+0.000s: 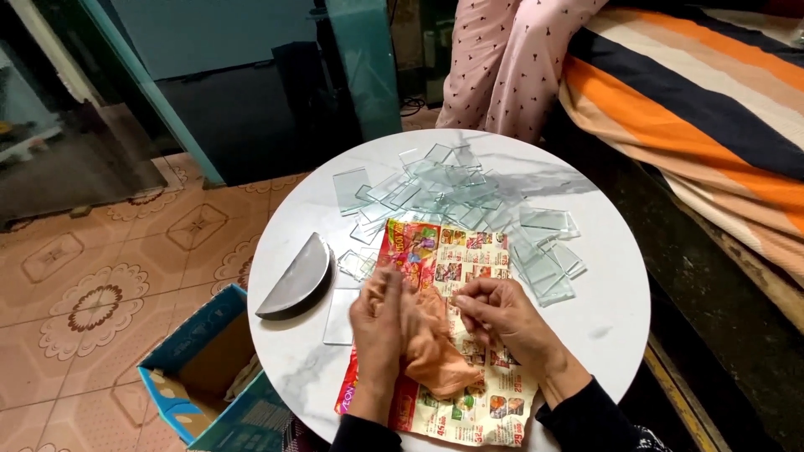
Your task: Polishing the edges of small rectangular glass pieces using a cloth to smooth them.
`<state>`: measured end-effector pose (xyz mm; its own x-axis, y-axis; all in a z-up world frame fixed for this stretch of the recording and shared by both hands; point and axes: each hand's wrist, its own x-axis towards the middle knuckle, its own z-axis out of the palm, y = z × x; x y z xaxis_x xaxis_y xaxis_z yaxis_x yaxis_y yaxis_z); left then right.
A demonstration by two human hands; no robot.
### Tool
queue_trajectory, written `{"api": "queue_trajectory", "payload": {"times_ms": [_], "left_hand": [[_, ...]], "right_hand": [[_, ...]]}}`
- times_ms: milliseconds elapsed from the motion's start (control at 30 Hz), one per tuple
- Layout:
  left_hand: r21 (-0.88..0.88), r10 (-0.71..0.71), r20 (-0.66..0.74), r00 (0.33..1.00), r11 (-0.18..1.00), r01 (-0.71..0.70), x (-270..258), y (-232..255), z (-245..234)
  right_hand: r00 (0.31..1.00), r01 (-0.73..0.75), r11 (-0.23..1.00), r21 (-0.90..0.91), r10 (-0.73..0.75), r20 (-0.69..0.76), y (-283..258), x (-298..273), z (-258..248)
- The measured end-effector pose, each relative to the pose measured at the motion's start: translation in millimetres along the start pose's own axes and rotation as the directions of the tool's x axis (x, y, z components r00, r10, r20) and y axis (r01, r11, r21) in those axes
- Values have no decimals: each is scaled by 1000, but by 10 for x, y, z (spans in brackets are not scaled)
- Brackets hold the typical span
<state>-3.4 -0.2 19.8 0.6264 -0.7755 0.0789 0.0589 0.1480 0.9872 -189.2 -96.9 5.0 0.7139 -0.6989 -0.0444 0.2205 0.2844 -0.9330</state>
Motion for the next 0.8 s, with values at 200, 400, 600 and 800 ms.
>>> {"api": "queue_trajectory", "payload": {"times_ms": [200,400,600,800], "left_hand": [[126,39,184,982,990,-63,-26,-72,26],[-92,-86,16,996,992,87,-30,34,8],[-331,-103,276,956,923,195,-41,84,29],[-235,5,484,875,964,125,-145,119,2]], "right_hand": [[998,20,993,-114,-14,58,-32,-33,17],[995,37,999,-10,-37,-88,-8,27,-49],[988,-61,971,230,25,154,-80,-2,-16],[969,-239,928,287,211,127,-68,24,64]]}}
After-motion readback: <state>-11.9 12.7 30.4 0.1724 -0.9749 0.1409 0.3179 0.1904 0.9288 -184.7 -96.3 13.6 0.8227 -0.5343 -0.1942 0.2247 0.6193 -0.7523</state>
